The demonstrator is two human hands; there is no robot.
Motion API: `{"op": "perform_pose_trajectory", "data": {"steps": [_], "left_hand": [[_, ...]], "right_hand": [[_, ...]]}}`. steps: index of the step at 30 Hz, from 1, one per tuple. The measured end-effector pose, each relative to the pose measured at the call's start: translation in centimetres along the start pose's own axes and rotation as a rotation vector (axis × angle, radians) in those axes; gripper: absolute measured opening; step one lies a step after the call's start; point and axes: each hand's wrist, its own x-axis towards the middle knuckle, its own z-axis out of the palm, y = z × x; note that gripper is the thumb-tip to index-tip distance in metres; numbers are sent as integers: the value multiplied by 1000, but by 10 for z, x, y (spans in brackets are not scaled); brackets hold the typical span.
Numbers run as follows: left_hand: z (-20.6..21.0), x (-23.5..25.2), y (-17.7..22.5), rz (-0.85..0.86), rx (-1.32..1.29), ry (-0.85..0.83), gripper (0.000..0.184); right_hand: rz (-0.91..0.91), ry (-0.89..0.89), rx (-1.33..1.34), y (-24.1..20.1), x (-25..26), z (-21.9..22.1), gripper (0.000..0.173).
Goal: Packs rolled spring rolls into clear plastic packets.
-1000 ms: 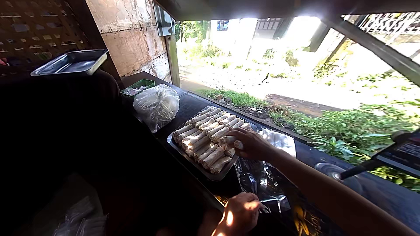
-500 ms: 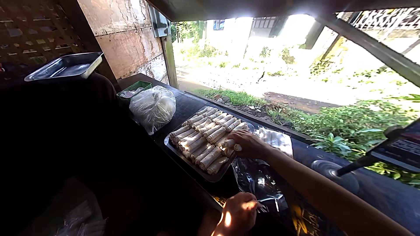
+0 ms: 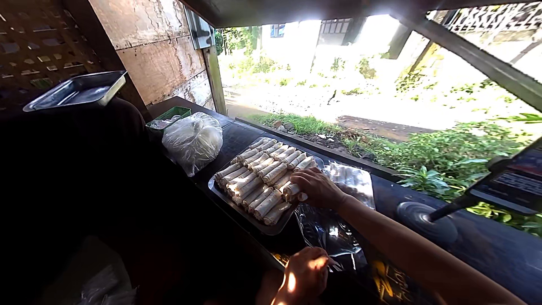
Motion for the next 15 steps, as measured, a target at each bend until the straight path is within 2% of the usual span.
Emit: {"op": "perform_pose_trajectory", "data": {"steps": [3, 5, 8, 11, 13, 15], "left_hand": [[3, -1, -1, 11, 15, 19, 20], [5, -1, -2, 25, 31, 45, 22], [6, -2, -2, 36, 46, 73, 24], [6, -2, 2, 21, 70, 63, 27], [6, -1, 7, -2, 111, 11, 28], [5, 3, 14, -16, 187, -57, 32]], "right_hand": [[84, -41, 9, -7, -4, -14, 39], [241, 15, 80, -16, -14, -26, 40], [758, 92, 464, -55, -31, -60, 41], [1259, 339, 1142, -100, -65, -99, 42], [1561, 359, 1354, -126, -93, -122, 36], [1767, 290, 1426, -147, -118, -134, 27]]}}
